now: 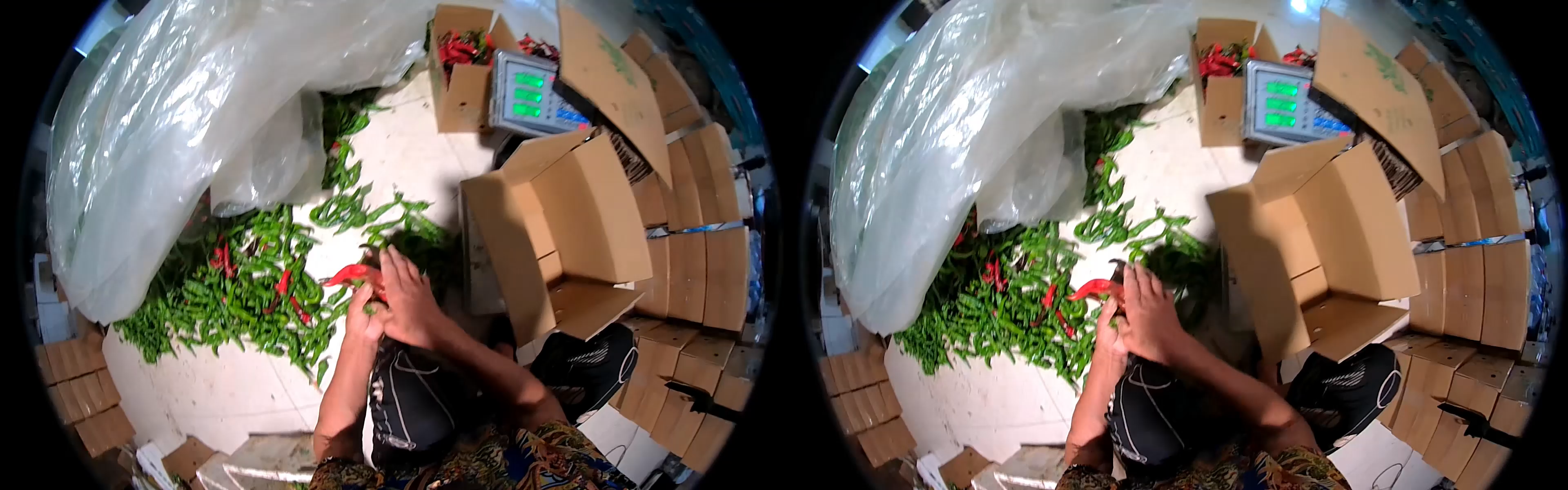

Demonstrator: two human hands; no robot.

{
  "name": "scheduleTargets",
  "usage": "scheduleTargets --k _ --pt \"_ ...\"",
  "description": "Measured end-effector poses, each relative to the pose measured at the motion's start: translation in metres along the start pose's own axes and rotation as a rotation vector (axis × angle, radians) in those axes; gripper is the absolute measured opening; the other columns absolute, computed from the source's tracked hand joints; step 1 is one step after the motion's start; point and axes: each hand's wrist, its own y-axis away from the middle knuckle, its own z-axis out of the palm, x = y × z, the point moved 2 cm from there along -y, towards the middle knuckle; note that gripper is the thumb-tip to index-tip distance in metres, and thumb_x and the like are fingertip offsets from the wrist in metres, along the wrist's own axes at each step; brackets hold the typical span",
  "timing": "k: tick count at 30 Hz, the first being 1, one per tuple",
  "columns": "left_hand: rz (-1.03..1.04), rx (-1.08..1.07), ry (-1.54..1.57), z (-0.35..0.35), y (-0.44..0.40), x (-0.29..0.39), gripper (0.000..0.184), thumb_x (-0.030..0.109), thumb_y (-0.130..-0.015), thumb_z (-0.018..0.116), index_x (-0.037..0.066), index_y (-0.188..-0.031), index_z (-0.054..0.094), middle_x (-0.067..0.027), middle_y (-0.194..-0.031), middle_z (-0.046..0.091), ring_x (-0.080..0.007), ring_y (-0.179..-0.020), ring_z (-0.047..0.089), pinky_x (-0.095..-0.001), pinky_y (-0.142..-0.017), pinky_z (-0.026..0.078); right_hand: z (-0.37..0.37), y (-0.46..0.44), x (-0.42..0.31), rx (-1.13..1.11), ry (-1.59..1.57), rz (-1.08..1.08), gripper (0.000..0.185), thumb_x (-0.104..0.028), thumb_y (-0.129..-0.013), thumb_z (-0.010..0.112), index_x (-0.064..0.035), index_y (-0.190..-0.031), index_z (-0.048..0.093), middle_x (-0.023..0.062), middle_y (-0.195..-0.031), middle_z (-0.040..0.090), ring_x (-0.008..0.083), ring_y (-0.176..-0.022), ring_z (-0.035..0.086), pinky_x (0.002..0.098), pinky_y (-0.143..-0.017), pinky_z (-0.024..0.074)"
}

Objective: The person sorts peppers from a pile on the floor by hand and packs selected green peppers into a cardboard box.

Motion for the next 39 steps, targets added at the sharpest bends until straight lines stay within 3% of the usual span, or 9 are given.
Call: scheduleTargets --k 6,10,13,16,21,28,33,37,39 --pt "0.065 -0.234 0.031 0.105 -0.04 0.029 0.047 0.027 -0.089 0.063 0.006 -0.13 0.051 -0.0147 -0.128 0.058 -0.0314 -0.118 0.056 -0.0467 -0.104 0.045 -0.081 0.015 -0.033 0.187 -0.106 -0.116 0.085 -0.016 -0.077 0.075 -0.001 -0.145 0.028 0.0249 -0.15 0.025 0.0424 -0.136 0.029 0.0467 -0.109 0.0299" --pt "0.135 -0.396 0.01 0.251 -0.14 0.075 0.03 0.02 -0.094 0.061 0.01 -0.121 0.055 -0.009 -0.115 0.061 -0.0252 -0.106 0.06 -0.0422 -0.097 0.049 -0.102 0.035 -0.031 0.359 -0.381 0.044 0.059 -0.011 -0.082 0.071 -0.0028 -0.134 0.045 0.0195 -0.135 0.048 0.0345 -0.122 0.049 0.0402 -0.095 0.0448" --pt "0.169 -0.495 -0.169 0.371 -0.202 0.09 0.048 0.032 -0.09 0.068 0.009 -0.128 0.048 -0.0131 -0.122 0.054 -0.029 -0.114 0.051 -0.0507 -0.096 0.045 -0.092 0.043 -0.022 0.358 -0.492 0.098 0.048 -0.009 -0.083 0.07 -0.0038 -0.127 0.051 0.0164 -0.128 0.054 0.0295 -0.112 0.057 0.0351 -0.084 0.0509" --pt "0.188 -0.012 -0.456 0.406 -0.204 0.085 0.066 0.039 -0.09 0.066 0.006 -0.139 0.037 -0.0192 -0.125 0.05 -0.0334 -0.114 0.051 -0.0497 -0.092 0.048 -0.076 0.044 -0.011 0.316 -0.513 0.088 0.041 -0.006 -0.084 0.068 -0.0038 -0.123 0.055 0.015 -0.122 0.057 0.0247 -0.102 0.061 0.032 -0.078 0.0524" --pt "0.111 -0.241 -0.463 0.26 -0.176 0.058 0.043 0.022 -0.095 0.059 -0.001 -0.129 0.046 -0.0144 -0.108 0.061 -0.0217 -0.076 0.06 -0.0323 -0.076 0.054 -0.06 0.043 -0.001 0.283 -0.56 0.146 0.032 -0.003 -0.085 0.067 -0.0038 -0.115 0.06 0.0136 -0.108 0.063 0.0218 -0.09 0.064 0.0316 -0.075 0.0529" --pt "0.46 0.597 -0.849 -0.093 0.001 0.04 0.015 0.004 -0.087 0.061 0.005 -0.1 0.067 0.0 -0.088 0.064 -0.0097 -0.08 0.057 -0.0246 -0.073 0.047 0.041 0.055 0.058 -0.199 -0.587 0.299 0.022 -0.014 -0.09 0.061 -0.0007 -0.108 0.063 0.009 -0.099 0.069 0.0133 -0.092 0.064 0.029 -0.083 0.0493" --pt "0.499 1.003 -1.232 -0.204 0.093 0.123 0.025 0.007 -0.087 0.06 -0.005 -0.109 0.061 -0.008 -0.091 0.067 -0.0162 -0.083 0.062 -0.0277 -0.078 0.049 0.116 0.085 0.125 -0.337 -0.56 0.384 0.027 -0.018 -0.089 0.061 -0.0007 -0.109 0.062 0.0146 -0.104 0.068 0.0228 -0.1 0.065 0.033 -0.086 0.0495" --pt "0.665 0.895 -1.515 -0.234 0.063 0.138 0.037 0.015 -0.086 0.065 0.0 -0.119 0.06 -0.0176 -0.114 0.062 -0.026 -0.102 0.06 -0.0349 -0.09 0.047 0.134 0.089 0.133 -0.444 -0.555 0.403 0.03 -0.019 -0.089 0.06 0.0013 -0.111 0.061 0.0156 -0.106 0.067 0.0223 -0.104 0.064 0.0328 -0.09 0.0479" --pt "0.426 1.229 -2.012 -0.218 0.033 0.114 0.061 0.026 -0.079 0.072 0.01 -0.134 0.052 -0.0244 -0.135 0.044 -0.0385 -0.117 0.05 -0.0395 -0.098 0.043 0.139 0.084 0.132 -0.484 -0.536 0.395 0.032 -0.02 -0.089 0.06 0.0018 -0.112 0.061 0.0153 -0.106 0.067 0.0218 -0.104 0.063 0.0324 -0.09 0.0475"
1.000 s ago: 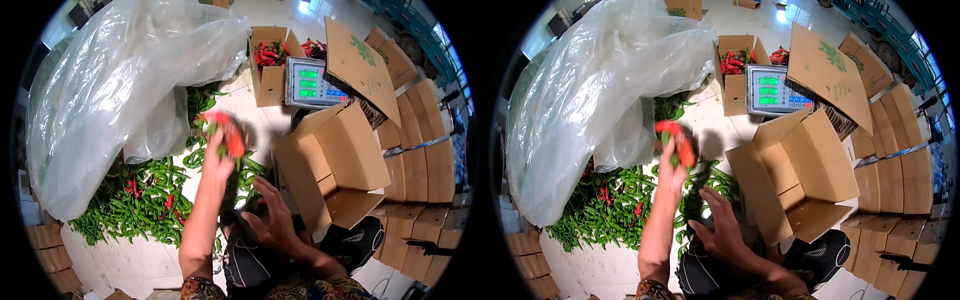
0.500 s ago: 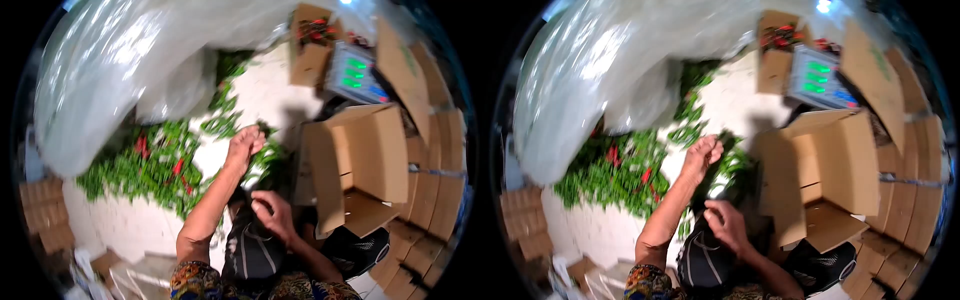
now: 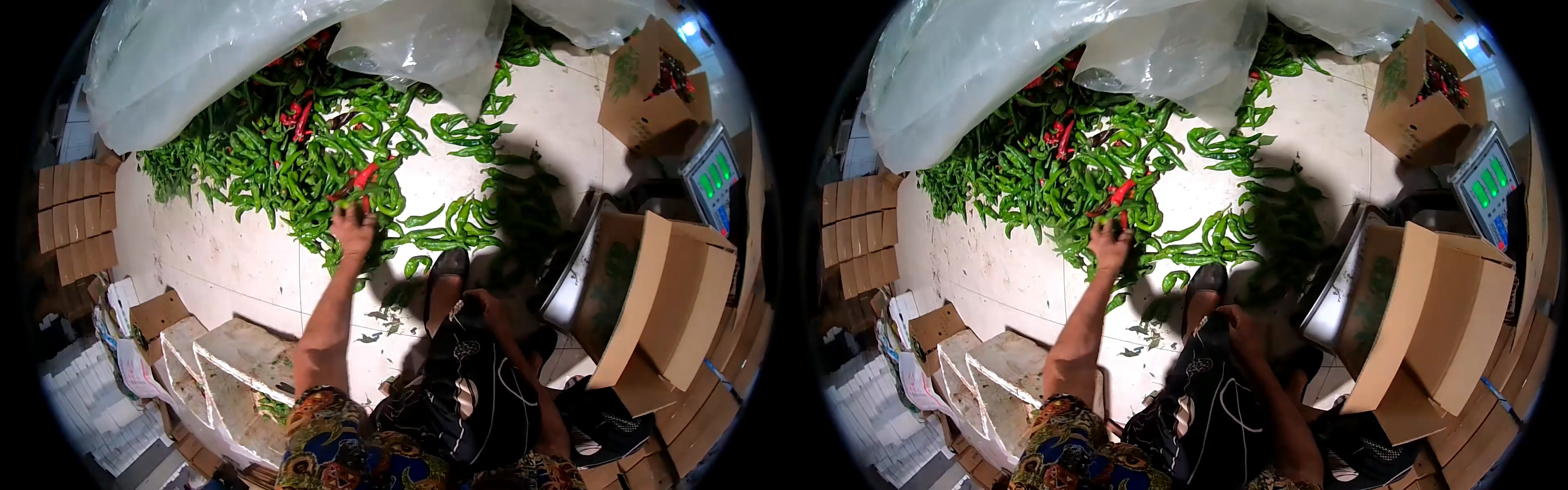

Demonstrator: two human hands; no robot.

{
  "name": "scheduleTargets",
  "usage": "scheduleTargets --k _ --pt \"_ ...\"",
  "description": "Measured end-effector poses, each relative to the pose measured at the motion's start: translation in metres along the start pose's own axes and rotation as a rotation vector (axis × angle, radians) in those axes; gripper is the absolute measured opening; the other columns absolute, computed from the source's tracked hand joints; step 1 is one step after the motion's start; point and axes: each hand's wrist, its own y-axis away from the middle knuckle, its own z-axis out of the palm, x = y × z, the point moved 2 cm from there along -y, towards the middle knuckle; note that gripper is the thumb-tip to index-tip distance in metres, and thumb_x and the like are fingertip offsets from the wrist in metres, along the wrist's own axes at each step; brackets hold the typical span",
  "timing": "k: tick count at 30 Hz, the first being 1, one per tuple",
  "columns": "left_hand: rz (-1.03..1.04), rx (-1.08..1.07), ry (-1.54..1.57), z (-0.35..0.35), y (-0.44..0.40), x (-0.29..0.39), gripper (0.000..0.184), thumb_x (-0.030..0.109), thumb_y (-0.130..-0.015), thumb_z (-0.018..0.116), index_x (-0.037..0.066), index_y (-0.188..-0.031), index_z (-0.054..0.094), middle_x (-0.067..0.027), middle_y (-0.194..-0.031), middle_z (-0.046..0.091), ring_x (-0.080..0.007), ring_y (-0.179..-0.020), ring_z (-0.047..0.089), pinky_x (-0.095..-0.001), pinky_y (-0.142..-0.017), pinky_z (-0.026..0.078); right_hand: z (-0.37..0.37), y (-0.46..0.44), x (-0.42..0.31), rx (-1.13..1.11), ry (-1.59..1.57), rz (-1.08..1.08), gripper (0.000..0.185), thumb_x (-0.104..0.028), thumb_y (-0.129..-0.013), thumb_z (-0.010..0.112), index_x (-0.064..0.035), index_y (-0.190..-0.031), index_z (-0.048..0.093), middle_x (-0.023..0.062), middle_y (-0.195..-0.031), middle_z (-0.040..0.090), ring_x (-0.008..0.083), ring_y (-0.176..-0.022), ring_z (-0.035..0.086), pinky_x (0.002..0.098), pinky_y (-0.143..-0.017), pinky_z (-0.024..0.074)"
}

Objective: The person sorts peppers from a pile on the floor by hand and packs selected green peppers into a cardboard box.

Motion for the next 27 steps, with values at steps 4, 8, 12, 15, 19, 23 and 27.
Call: scheduleTargets --k 4,8,12,15,19,23,27 --pt "0.345 -0.143 0.545 0.005 0.025 0.077 0.035 0.006 -0.074 0.068 0.003 -0.108 0.063 -0.015 -0.095 0.064 -0.0308 -0.087 0.063 -0.0389 -0.083 0.05 0.006 -0.012 0.001 0.005 -0.026 -0.054 0.032 -0.021 -0.088 0.062 0.0018 -0.111 0.061 0.0137 -0.105 0.068 0.0212 -0.099 0.064 0.0322 -0.088 0.0482" --pt "0.177 0.073 0.804 -0.029 0.017 0.105 0.023 0.0 -0.08 0.058 0.0 -0.103 0.061 -0.0149 -0.096 0.061 -0.0298 -0.089 0.06 -0.0346 -0.084 0.048 0.0 -0.029 0.005 0.011 -0.099 0.06 0.03 -0.018 -0.088 0.062 0.0023 -0.11 0.062 0.0133 -0.102 0.068 0.0204 -0.091 0.065 0.0324 -0.082 0.0497" --pt "0.216 0.198 0.308 -0.042 -0.04 0.078 0.027 0.016 -0.083 0.066 0.002 -0.105 0.06 -0.0179 -0.097 0.061 -0.0377 -0.092 0.057 -0.0427 -0.082 0.048 -0.005 -0.027 -0.005 0.116 -0.167 0.144 0.03 -0.018 -0.09 0.061 0.0028 -0.11 0.062 0.0127 -0.097 0.068 0.0182 -0.087 0.065 0.0314 -0.077 0.0505" --pt "0.127 0.017 0.243 -0.023 -0.053 0.069 0.032 0.018 -0.079 0.071 0.006 -0.107 0.061 -0.0184 -0.1 0.057 -0.0389 -0.088 0.056 -0.0437 -0.081 0.047 -0.005 -0.031 -0.006 0.108 -0.14 0.127 0.03 -0.02 -0.091 0.06 0.0027 -0.111 0.061 0.0107 -0.094 0.068 0.0159 -0.084 0.064 0.03 -0.075 0.0503" --pt "0.175 0.103 0.234 -0.002 -0.046 0.071 0.03 0.007 -0.074 0.069 0.007 -0.103 0.063 -0.0175 -0.104 0.052 -0.0374 -0.088 0.056 -0.0434 -0.076 0.048 -0.001 -0.033 -0.014 0.031 -0.165 0.143 0.032 -0.022 -0.091 0.062 0.002 -0.112 0.06 0.0096 -0.095 0.068 0.0152 -0.085 0.064 0.0297 -0.076 0.0502" --pt "0.077 0.241 0.496 0.011 -0.018 0.061 0.02 0.009 -0.081 0.068 0.004 -0.099 0.063 -0.0145 -0.095 0.051 -0.0306 -0.086 0.052 -0.0379 -0.076 0.045 0.0 -0.038 -0.026 0.02 -0.257 0.163 0.033 -0.023 -0.09 0.064 0.0004 -0.113 0.06 0.0078 -0.095 0.067 0.0138 -0.087 0.063 0.0295 -0.077 0.0494" --pt "0.035 -0.014 0.744 -0.05 0.041 0.103 0.021 0.013 -0.086 0.067 0.0 -0.103 0.064 -0.0122 -0.082 0.059 -0.027 -0.073 0.054 -0.0367 -0.067 0.046 0.008 -0.054 -0.041 0.116 -0.302 -0.029 0.034 -0.024 -0.091 0.064 0.0004 -0.114 0.06 0.0066 -0.097 0.066 0.0128 -0.088 0.061 0.0279 -0.079 0.0477"
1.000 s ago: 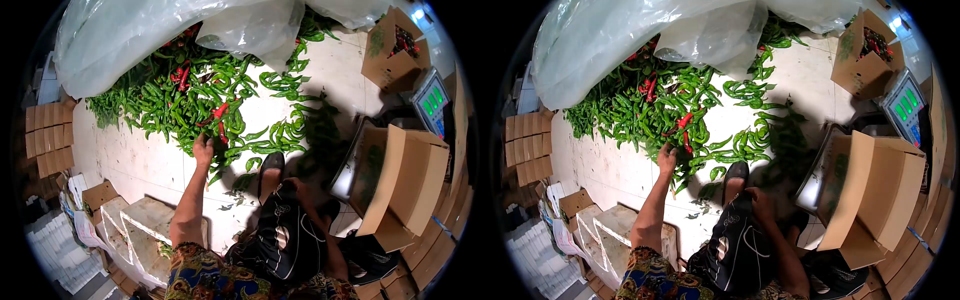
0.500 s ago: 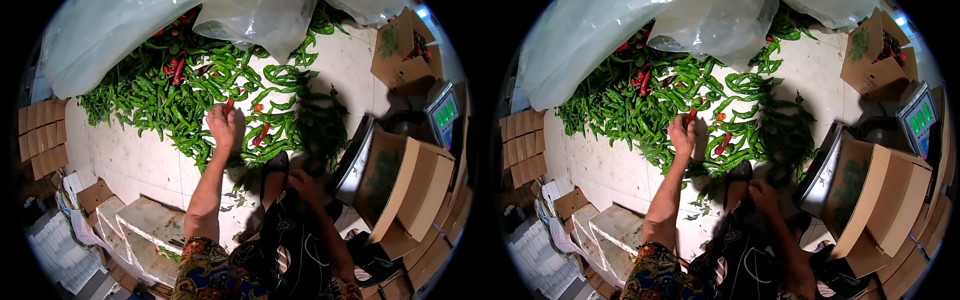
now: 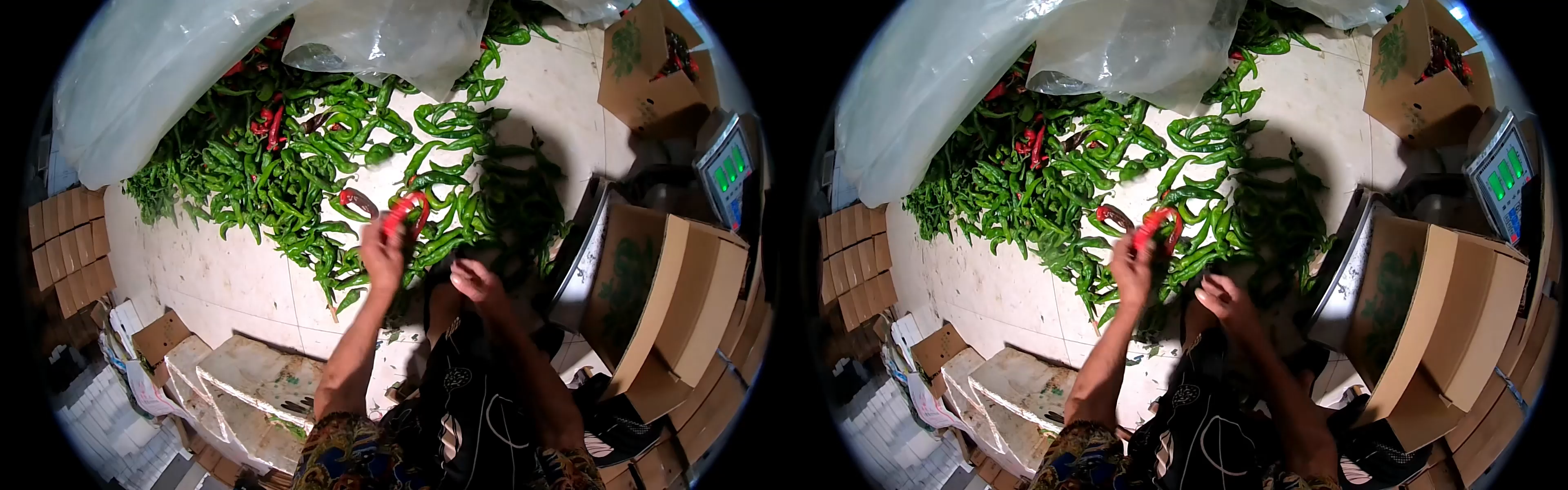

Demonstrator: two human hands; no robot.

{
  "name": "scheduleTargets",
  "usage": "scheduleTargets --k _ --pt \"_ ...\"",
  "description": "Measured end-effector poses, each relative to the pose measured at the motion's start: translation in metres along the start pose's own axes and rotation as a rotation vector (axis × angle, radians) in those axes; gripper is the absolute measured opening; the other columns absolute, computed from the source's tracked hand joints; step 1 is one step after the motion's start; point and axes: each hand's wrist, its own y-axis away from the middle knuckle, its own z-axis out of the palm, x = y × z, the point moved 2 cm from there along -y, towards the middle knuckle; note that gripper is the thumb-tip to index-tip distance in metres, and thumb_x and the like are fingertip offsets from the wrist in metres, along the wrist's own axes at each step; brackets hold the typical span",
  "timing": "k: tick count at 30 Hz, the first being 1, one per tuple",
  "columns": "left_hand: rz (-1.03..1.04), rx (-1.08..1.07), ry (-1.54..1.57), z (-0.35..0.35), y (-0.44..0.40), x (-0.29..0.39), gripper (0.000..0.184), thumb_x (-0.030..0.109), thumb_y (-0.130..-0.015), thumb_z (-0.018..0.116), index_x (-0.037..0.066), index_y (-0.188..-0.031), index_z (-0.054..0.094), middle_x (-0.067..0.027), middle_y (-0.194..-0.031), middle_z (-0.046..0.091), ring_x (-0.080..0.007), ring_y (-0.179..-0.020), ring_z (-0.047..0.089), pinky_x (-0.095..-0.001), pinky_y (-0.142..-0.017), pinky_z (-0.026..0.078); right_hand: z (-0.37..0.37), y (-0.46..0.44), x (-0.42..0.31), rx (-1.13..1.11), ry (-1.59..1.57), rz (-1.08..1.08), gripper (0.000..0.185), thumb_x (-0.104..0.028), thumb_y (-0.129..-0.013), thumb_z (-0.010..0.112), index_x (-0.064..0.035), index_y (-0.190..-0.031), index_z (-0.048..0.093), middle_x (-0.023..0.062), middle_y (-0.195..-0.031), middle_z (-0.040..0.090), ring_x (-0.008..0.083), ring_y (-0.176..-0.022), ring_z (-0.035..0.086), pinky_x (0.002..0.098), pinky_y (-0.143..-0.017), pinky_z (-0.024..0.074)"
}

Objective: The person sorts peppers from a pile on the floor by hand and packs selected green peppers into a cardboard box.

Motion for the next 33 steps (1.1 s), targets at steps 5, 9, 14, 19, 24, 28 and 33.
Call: scheduleTargets --k 5,9,14,19,24,28,33 --pt "0.287 -0.496 0.176 0.001 0.03 0.051 0.021 0.011 -0.086 0.068 0.002 -0.104 0.066 -0.012 -0.094 0.065 -0.0261 -0.089 0.061 -0.0323 -0.08 0.048 0.009 -0.037 -0.017 0.163 -0.5 0.223 0.027 -0.021 -0.092 0.064 -0.0012 -0.11 0.059 0.0069 -0.094 0.064 0.0157 -0.082 0.061 0.0285 -0.075 0.0489" --pt "0.317 0.002 -0.132 0.013 -0.07 -0.009 0.021 0.001 -0.084 0.062 -0.001 -0.104 0.065 -0.024 -0.097 0.065 -0.0403 -0.085 0.063 -0.0426 -0.075 0.051 -0.008 -0.041 -0.019 0.124 -0.475 0.236 0.029 -0.02 -0.088 0.067 -0.0006 -0.108 0.059 0.0046 -0.082 0.06 0.0115 -0.069 0.055 0.0264 -0.063 0.0468" --pt "0.301 -0.225 -0.399 0.043 -0.099 -0.018 0.025 0.007 -0.075 0.069 0.007 -0.1 0.07 -0.0193 -0.093 0.06 -0.037 -0.084 0.061 -0.0459 -0.07 0.052 -0.009 -0.013 -0.035 0.045 -0.382 0.305 0.034 -0.018 -0.084 0.069 0.001 -0.109 0.058 0.0027 -0.074 0.056 0.0104 -0.06 0.052 0.0253 -0.057 0.0437" --pt "0.389 -0.201 -0.38 0.048 -0.078 -0.025 0.022 0.008 -0.072 0.071 0.01 -0.094 0.072 -0.014 -0.091 0.055 -0.0342 -0.087 0.055 -0.0444 -0.071 0.048 -0.014 0.003 -0.006 0.079 -0.503 0.419 0.03 -0.013 -0.085 0.067 0.0002 -0.11 0.057 0.0032 -0.076 0.057 0.0103 -0.061 0.052 0.0248 -0.055 0.0421" --pt "0.383 -0.07 -0.383 0.055 -0.063 -0.043 0.018 0.002 -0.066 0.074 0.005 -0.083 0.068 -0.0127 -0.095 0.056 -0.0328 -0.087 0.053 -0.0417 -0.075 0.045 -0.018 0.008 0.021 0.105 -0.603 0.45 0.027 -0.01 -0.085 0.065 -0.0017 -0.109 0.057 0.0052 -0.085 0.06 0.012 -0.067 0.055 0.0271 -0.056 0.0452" --pt "0.323 -0.055 -0.196 0.007 -0.047 -0.053 0.011 -0.001 -0.075 0.069 0.002 -0.085 0.066 -0.0096 -0.087 0.059 -0.0227 -0.076 0.058 -0.0309 -0.064 0.048 -0.026 0.016 0.019 0.225 -0.692 0.447 0.025 -0.011 -0.085 0.065 -0.005 -0.109 0.059 0.0063 -0.082 0.061 0.0135 -0.065 0.056 0.0295 -0.057 0.0477" --pt "-0.082 -0.115 -0.03 -0.167 -0.007 -0.097 0.01 0.006 -0.093 0.056 0.001 -0.1 0.062 -0.0026 -0.087 0.063 -0.0114 -0.078 0.059 -0.0254 -0.071 0.051 -0.045 0.022 0.021 0.206 -0.726 0.656 0.016 -0.015 -0.086 0.066 -0.0092 -0.1 0.061 0.0026 -0.072 0.06 0.0126 -0.058 0.054 0.0289 -0.053 0.0461"
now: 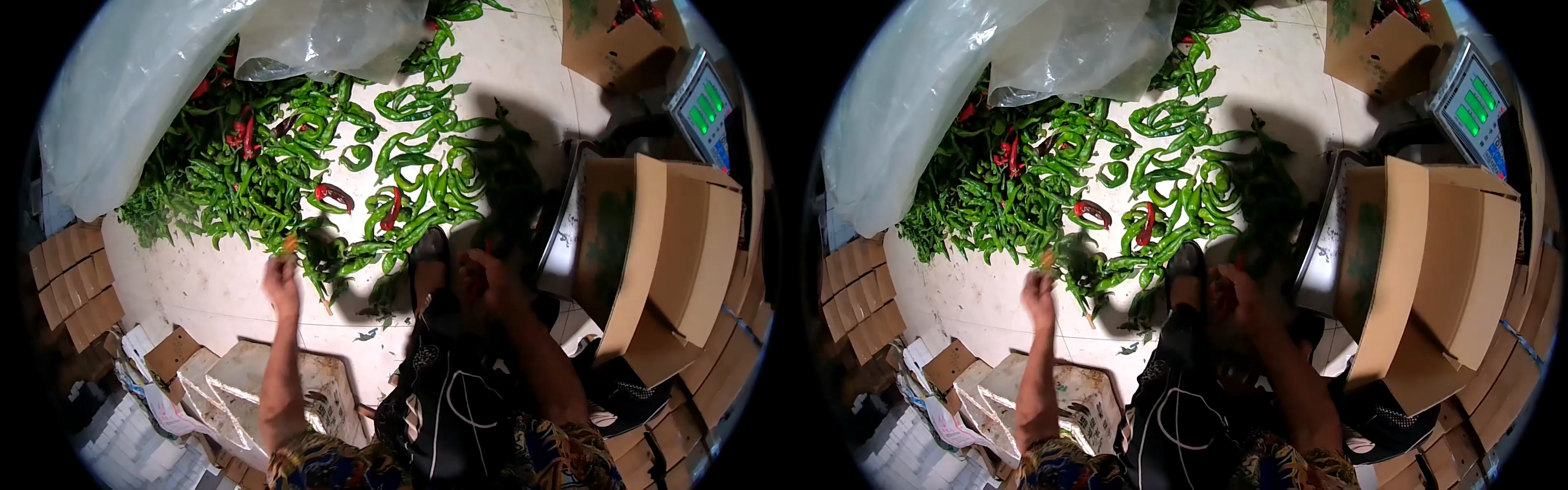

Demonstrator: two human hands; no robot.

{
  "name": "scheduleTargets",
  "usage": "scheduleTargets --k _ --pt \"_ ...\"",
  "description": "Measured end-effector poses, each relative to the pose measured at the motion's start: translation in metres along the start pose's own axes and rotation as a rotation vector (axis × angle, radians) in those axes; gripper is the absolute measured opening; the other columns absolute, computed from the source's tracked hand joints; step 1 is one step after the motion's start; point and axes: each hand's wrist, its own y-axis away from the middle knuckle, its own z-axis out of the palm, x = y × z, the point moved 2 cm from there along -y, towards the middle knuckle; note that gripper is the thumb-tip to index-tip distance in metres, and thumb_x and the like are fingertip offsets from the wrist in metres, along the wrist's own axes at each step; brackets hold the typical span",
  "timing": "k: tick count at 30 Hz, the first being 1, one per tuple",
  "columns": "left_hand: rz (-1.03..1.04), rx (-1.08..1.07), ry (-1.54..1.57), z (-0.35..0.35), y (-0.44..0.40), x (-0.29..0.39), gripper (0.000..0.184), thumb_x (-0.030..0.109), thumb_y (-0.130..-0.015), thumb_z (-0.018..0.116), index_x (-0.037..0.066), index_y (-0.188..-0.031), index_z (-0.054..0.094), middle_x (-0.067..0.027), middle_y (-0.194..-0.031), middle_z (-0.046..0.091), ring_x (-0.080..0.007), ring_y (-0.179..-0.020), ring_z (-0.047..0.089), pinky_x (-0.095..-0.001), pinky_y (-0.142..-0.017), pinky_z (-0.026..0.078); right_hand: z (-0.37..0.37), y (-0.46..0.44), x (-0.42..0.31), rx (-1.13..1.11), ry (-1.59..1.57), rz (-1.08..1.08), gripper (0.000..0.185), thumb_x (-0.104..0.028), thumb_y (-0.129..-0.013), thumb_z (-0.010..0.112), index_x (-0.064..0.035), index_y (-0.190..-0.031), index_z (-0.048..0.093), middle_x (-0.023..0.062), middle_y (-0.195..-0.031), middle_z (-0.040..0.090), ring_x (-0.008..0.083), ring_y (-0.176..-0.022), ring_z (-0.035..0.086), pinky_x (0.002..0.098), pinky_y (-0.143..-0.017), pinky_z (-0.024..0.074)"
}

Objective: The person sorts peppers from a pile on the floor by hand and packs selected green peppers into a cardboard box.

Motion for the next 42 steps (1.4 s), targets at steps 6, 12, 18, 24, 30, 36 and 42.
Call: scheduleTargets --k 6,12,18,24,30,36,42 --pt "-0.384 0.254 -0.333 -0.28 0.17 -0.096 0.029 0.021 -0.087 0.064 0.001 -0.108 0.059 -0.0066 -0.095 0.063 -0.0165 -0.068 0.056 -0.0297 -0.058 0.047 -0.042 -0.037 0.028 -0.122 0.111 -0.162 0.01 -0.018 -0.087 0.067 -0.0107 -0.091 0.062 0.0002 -0.071 0.059 0.0112 -0.056 0.053 0.0262 -0.051 0.0438" --pt "-0.479 0.501 -0.497 -0.284 0.256 -0.085 0.035 0.013 -0.083 0.064 0.0 -0.115 0.057 -0.0135 -0.107 0.058 -0.0269 -0.087 0.057 -0.0388 -0.072 0.051 -0.033 -0.032 0.043 -0.118 -0.113 -0.091 0.015 -0.021 -0.087 0.07 -0.0092 -0.091 0.062 -0.0007 -0.072 0.058 0.0101 -0.059 0.054 0.0262 -0.052 0.0445" --pt "-0.082 -0.149 -0.131 -0.002 0.105 0.034 0.025 0.003 -0.091 0.058 -0.004 -0.114 0.06 -0.0138 -0.107 0.064 -0.0215 -0.098 0.063 -0.032 -0.087 0.051 -0.028 -0.026 0.032 -0.165 0.053 -0.173 0.019 -0.019 -0.084 0.073 -0.0084 -0.095 0.061 -0.0008 -0.074 0.059 0.0088 -0.06 0.054 0.0253 -0.054 0.045" --pt "0.248 -0.149 -0.381 0.178 0.027 0.091 0.031 0.011 -0.082 0.069 0.003 -0.111 0.063 -0.018 -0.096 0.06 -0.0388 -0.083 0.06 -0.0443 -0.075 0.05 -0.011 -0.014 0.017 -0.124 0.064 -0.196 0.018 -0.018 -0.084 0.073 -0.0091 -0.097 0.062 -0.0011 -0.074 0.059 0.0082 -0.059 0.053 0.024 -0.053 0.0435" --pt "0.297 -0.005 -0.507 0.201 0.021 0.073 0.027 0.011 -0.075 0.07 0.005 -0.097 0.056 -0.0159 -0.094 0.055 -0.0398 -0.078 0.058 -0.0474 -0.068 0.048 0.005 -0.018 0.014 -0.194 0.104 -0.184 0.026 -0.019 -0.085 0.073 -0.0086 -0.106 0.063 -0.0024 -0.079 0.061 0.0074 -0.06 0.052 0.0234 -0.052 0.0405" --pt "0.256 -0.127 -0.291 0.185 0.047 0.109 0.025 0.008 -0.072 0.067 0.004 -0.094 0.056 -0.017 -0.088 0.056 -0.0388 -0.076 0.058 -0.0454 -0.065 0.048 0.044 -0.006 0.001 -0.189 0.215 -0.167 0.032 -0.025 -0.08 0.077 -0.0094 -0.105 0.063 -0.0063 -0.076 0.058 0.0046 -0.058 0.048 0.0222 -0.05 0.0357" --pt "0.111 -0.804 0.133 0.183 0.044 0.144 0.013 0.0 -0.082 0.068 0.002 -0.095 0.066 -0.0107 -0.087 0.066 -0.0228 -0.082 0.065 -0.031 -0.075 0.051 0.034 -0.039 0.002 -0.092 0.273 -0.324 0.037 -0.024 -0.076 0.08 -0.008 -0.103 0.061 -0.0027 -0.076 0.058 0.0072 -0.052 0.046 0.0235 -0.041 0.0353"
